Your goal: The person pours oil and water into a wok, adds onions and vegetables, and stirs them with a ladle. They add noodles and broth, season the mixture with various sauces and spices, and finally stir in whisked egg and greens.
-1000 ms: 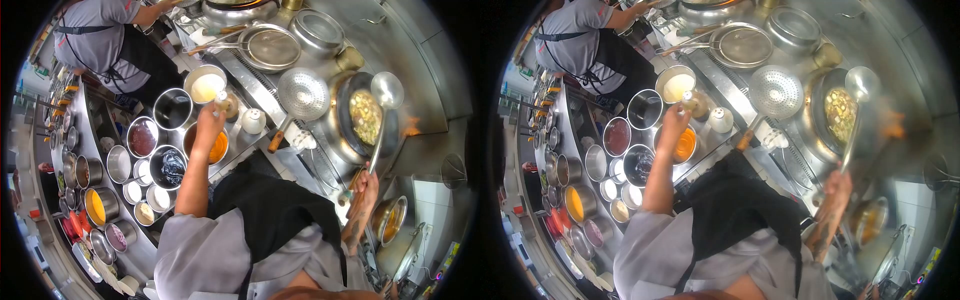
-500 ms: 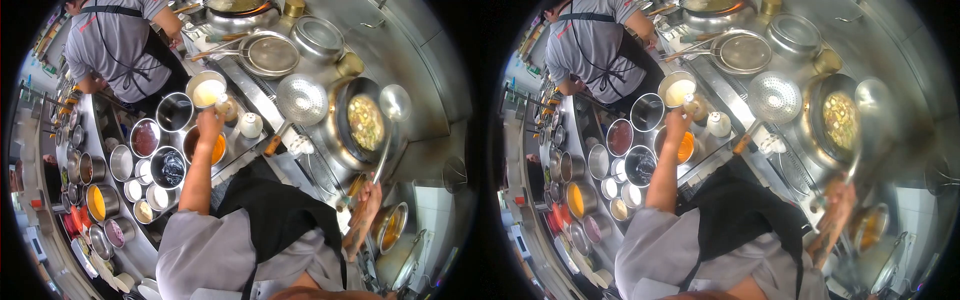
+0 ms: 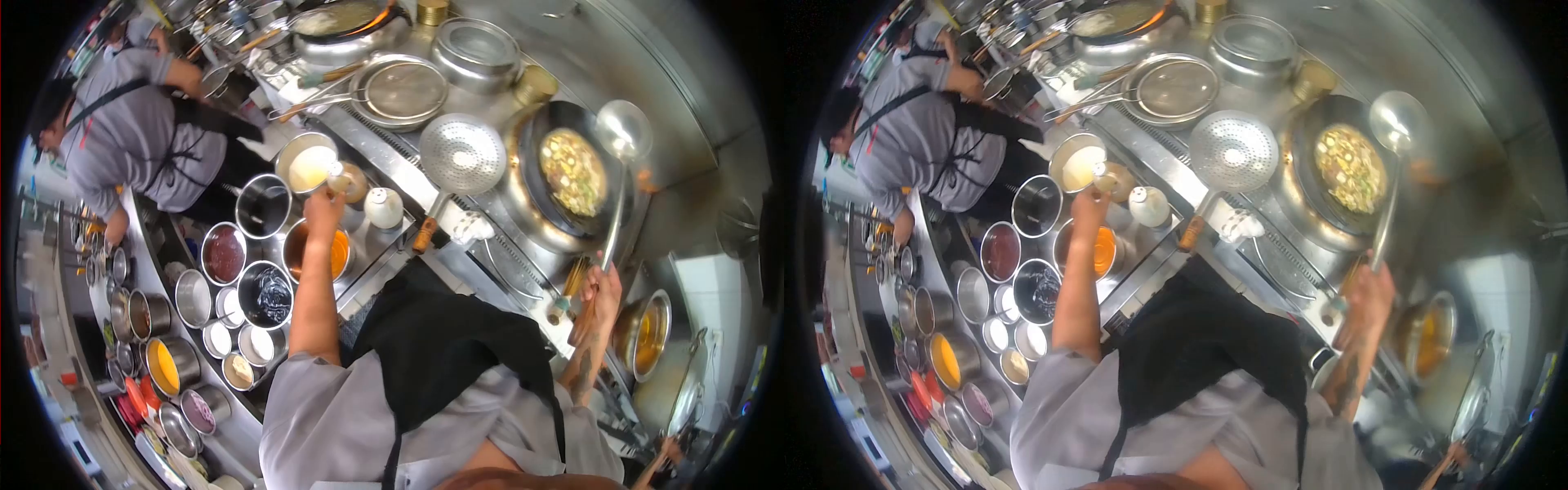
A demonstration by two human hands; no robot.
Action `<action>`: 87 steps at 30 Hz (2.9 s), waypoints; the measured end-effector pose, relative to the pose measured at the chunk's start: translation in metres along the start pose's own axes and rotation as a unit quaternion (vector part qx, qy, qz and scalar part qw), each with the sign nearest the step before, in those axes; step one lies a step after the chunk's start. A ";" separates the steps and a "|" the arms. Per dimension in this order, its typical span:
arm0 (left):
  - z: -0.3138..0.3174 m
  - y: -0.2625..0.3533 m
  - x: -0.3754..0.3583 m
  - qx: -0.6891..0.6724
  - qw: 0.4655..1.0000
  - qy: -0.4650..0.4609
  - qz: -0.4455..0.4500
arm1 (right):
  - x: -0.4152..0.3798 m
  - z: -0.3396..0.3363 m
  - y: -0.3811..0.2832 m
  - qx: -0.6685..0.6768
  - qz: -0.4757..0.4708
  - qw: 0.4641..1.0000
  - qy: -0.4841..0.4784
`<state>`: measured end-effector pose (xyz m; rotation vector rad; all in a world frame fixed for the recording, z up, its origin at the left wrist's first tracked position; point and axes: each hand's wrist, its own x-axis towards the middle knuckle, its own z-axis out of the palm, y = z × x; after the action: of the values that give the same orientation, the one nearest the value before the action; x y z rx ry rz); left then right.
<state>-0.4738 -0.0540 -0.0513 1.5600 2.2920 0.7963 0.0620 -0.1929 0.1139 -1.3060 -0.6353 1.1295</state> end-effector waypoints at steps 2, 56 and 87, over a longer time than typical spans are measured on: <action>0.013 -0.007 0.009 -0.021 0.999 0.012 0.025 | -0.004 0.010 -0.006 -0.009 0.013 0.999 0.049; 0.005 0.165 -0.181 -0.105 0.913 -0.280 0.278 | 0.128 -0.124 0.017 -0.259 0.020 0.961 0.091; -0.032 0.171 -0.161 -0.119 0.921 -0.233 0.288 | 0.164 -0.092 0.004 -0.157 0.088 0.980 0.088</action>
<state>-0.2940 -0.1637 0.0572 2.0571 1.3600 0.6886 0.2033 -0.0832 0.0553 -1.7404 -0.5898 1.0677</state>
